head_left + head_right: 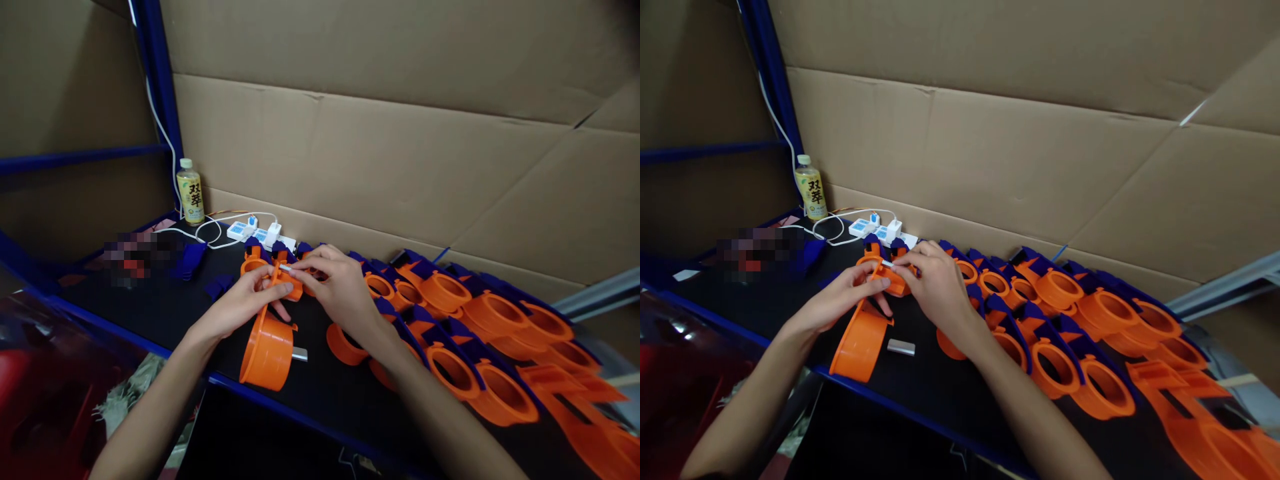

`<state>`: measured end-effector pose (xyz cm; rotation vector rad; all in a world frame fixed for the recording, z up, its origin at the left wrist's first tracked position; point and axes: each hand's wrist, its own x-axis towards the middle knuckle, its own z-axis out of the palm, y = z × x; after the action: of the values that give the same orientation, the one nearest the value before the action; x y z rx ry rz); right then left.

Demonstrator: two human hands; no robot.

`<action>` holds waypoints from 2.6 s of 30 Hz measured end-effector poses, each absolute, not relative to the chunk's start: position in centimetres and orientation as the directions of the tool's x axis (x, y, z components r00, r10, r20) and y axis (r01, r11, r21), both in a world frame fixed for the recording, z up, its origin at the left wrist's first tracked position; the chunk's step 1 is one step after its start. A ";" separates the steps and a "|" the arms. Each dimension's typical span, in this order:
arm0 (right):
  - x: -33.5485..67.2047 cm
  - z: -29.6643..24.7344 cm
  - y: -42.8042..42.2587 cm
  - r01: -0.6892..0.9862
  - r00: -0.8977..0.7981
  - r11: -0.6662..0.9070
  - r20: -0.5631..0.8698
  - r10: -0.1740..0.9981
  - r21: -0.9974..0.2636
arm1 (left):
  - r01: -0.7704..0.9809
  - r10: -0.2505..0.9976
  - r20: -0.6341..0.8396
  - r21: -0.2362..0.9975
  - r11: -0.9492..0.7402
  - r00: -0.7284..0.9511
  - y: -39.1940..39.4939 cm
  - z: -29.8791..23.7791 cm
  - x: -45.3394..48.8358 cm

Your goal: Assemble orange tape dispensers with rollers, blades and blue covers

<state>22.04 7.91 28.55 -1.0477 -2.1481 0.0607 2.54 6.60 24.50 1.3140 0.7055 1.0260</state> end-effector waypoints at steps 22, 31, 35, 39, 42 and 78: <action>18.6 22.5 5.7 0.716 -0.692 0.698 0.126 0.710 -0.006 | -0.582 0.986 -0.045 0.802 0.132 0.162 8.5 25.7 -1.2; 18.2 22.9 4.7 0.738 -0.673 0.671 0.155 0.724 0.068 | -0.541 0.984 -0.011 0.834 0.107 0.178 8.6 25.2 -0.8; 21.0 26.6 6.4 0.834 -0.478 0.539 0.333 0.813 -0.120 | -0.487 0.994 0.019 0.872 0.037 0.108 8.3 25.4 -0.5; 23.4 29.3 7.7 0.705 -0.302 0.524 0.465 0.832 -0.478 | -0.444 0.991 0.071 0.896 -0.012 0.117 8.0 25.2 0.7; 23.6 29.3 8.3 0.497 -0.238 0.492 0.433 0.869 -0.714 | -0.438 0.982 0.090 0.899 -0.009 0.165 7.8 24.7 2.0; 16.0 20.9 9.0 0.286 -0.583 0.461 0.229 0.779 -0.840 | -0.660 0.989 -0.057 0.739 0.134 0.136 7.3 25.9 0.5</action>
<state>16.04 8.97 20.95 -0.8835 -2.1028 1.0488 0.49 7.31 25.93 0.6416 0.6370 1.3202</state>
